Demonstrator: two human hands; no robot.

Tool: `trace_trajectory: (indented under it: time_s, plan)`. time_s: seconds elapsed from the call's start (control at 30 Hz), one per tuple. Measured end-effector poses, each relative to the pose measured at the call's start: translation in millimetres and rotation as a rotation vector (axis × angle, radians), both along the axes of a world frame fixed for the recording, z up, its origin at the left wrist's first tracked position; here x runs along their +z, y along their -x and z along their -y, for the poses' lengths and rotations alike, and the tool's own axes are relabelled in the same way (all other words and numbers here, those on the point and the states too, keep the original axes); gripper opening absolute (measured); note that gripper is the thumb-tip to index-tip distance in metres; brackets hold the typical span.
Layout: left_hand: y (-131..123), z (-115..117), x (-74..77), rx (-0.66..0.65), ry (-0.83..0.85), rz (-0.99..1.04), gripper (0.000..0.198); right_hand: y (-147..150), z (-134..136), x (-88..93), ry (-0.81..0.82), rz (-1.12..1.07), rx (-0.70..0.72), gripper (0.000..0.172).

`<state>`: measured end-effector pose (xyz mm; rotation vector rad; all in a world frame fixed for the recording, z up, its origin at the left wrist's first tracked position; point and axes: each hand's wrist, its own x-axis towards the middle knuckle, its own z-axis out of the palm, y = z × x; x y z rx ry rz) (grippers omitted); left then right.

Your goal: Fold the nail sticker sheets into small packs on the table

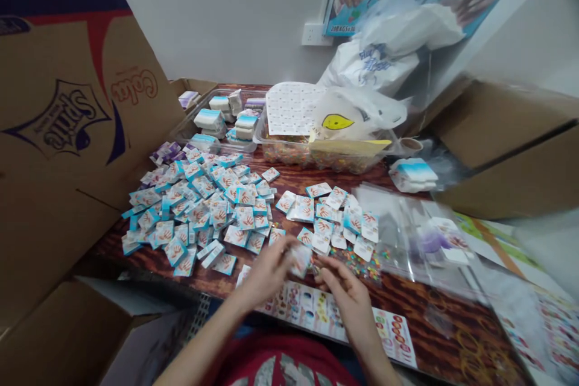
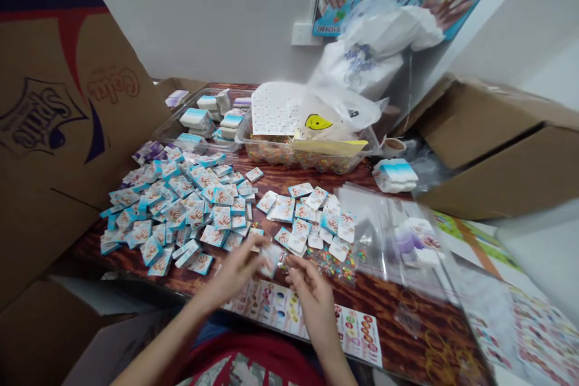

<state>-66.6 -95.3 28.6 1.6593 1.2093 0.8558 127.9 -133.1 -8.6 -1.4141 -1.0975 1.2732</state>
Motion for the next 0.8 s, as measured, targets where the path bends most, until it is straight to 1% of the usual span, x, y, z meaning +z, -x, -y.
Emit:
trace_trajectory:
  time_s: [0.03, 0.07, 0.13, 0.17, 0.2, 0.27, 0.33, 0.4, 0.43, 0.47, 0.53, 0.57, 0.6, 0.63, 0.7, 0.8]
  plan:
    - [13.9, -11.1, 8.4, 0.092, -0.065, -0.031, 0.027, -0.9, -0.4, 0.8, 0.03, -0.013, -0.021, 0.042]
    - [29.5, -23.1, 17.7, 0.214, -0.117, -0.064, 0.029, -2.7, -0.8, 2.7, 0.042, -0.004, -0.026, 0.042]
    - [61.8, -47.0, 36.7, 0.389, -0.215, -0.177, 0.038, -8.5, -0.3, 7.4, 0.024, 0.082, 0.025, 0.033]
    - [76.4, -57.2, 45.2, 0.443, -0.278, -0.279, 0.045, -12.0, 0.9, 9.3, -0.004, 0.155, 0.066, 0.027]
    - [88.5, -65.3, 52.5, 0.492, -0.346, -0.406, 0.051, -15.6, 2.8, 10.6, -0.043, 0.239, 0.111, 0.021]
    - [103.1, -71.9, 62.4, 0.52, -0.489, -0.606, 0.056, -21.7, 8.9, 11.0, -0.131, 0.427, 0.204, 0.016]
    - [103.1, -63.9, 64.4, 0.519, -0.578, -0.695, 0.051, -25.5, 16.6, 8.7, -0.193, 0.62, 0.292, 0.018]
    - [89.7, -44.1, 57.4, 0.469, -0.59, -0.663, 0.042, -26.8, 23.3, 4.9, -0.223, 0.802, 0.361, 0.013]
    - [79.0, -32.0, 50.6, 0.411, -0.561, -0.61, 0.036, -26.8, 25.6, 2.8, -0.229, 0.883, 0.391, 0.012]
    - [66.7, -19.7, 42.1, 0.325, -0.501, -0.544, 0.031, -26.5, 26.8, 0.7, -0.231, 0.954, 0.422, 0.018]
    - [39.9, 2.1, 22.0, 0.052, -0.343, -0.421, 0.022, -25.5, 26.3, -2.5, -0.224, 1.053, 0.483, 0.031]
    - [27.2, 10.7, 11.6, -0.095, -0.26, -0.397, 0.019, -25.0, 24.9, -3.5, -0.218, 1.081, 0.51, 0.031]
    - [15.7, 17.6, 1.6, -0.205, -0.196, -0.409, 0.017, -24.6, 22.9, -4.1, -0.212, 1.095, 0.532, 0.029]
    - [6.0, 22.9, -7.5, -0.258, -0.173, -0.436, 0.014, -24.4, 20.6, -4.3, -0.207, 1.096, 0.545, 0.026]
    - [-7.4, 29.2, -22.3, -0.309, -0.152, -0.504, 0.012, -24.7, 15.5, -3.9, -0.182, 1.058, 0.559, 0.02]
    - [-14.6, 31.3, -35.0, -0.338, -0.164, -0.585, 0.01, -26.9, 7.9, -2.0, -0.097, 0.934, 0.588, 0.018]
